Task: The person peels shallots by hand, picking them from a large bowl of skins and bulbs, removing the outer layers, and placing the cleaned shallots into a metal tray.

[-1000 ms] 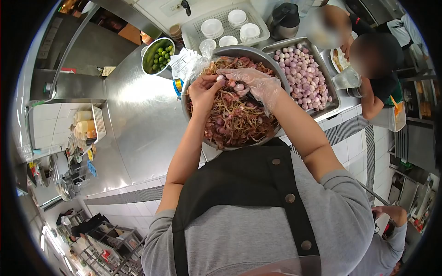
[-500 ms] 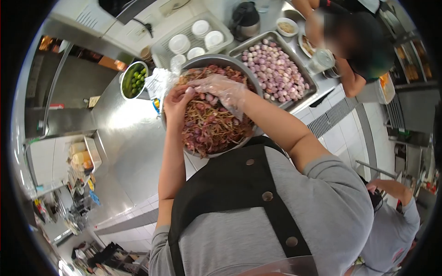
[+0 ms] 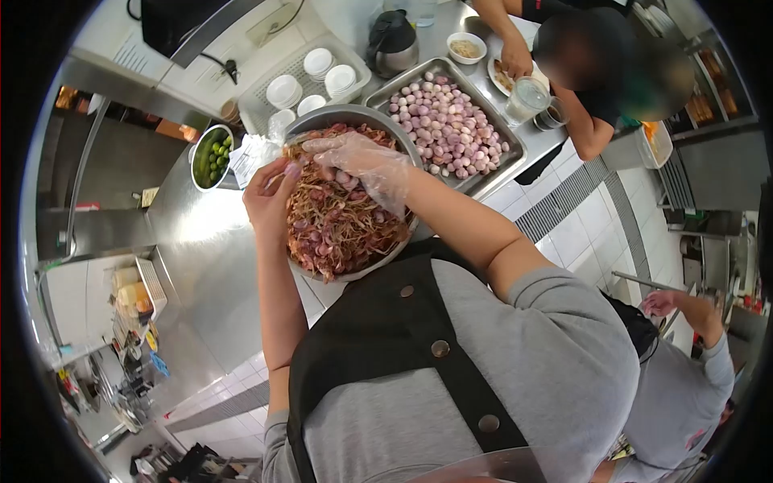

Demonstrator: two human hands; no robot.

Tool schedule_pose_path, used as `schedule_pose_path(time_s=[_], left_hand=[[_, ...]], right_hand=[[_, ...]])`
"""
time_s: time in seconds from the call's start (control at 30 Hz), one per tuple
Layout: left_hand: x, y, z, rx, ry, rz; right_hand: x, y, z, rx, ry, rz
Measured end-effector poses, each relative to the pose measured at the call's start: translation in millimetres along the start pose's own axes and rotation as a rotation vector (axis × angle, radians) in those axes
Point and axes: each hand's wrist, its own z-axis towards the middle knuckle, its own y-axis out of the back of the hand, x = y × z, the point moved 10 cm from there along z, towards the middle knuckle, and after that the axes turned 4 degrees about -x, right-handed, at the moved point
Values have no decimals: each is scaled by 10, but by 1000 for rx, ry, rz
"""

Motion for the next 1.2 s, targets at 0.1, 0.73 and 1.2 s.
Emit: schedule_pose_path(time_s=[0.1, 0.73, 1.2], left_hand=[[5, -106, 2, 57, -50, -81], [69, -364, -311, 117, -37, -42], [-12, -385, -325, 178, -79, -12]], right_hand=[[194, -59, -165, 43, 79, 26], [88, -70, -653, -45, 11, -151], [-42, -125, -519, -210, 329, -148]])
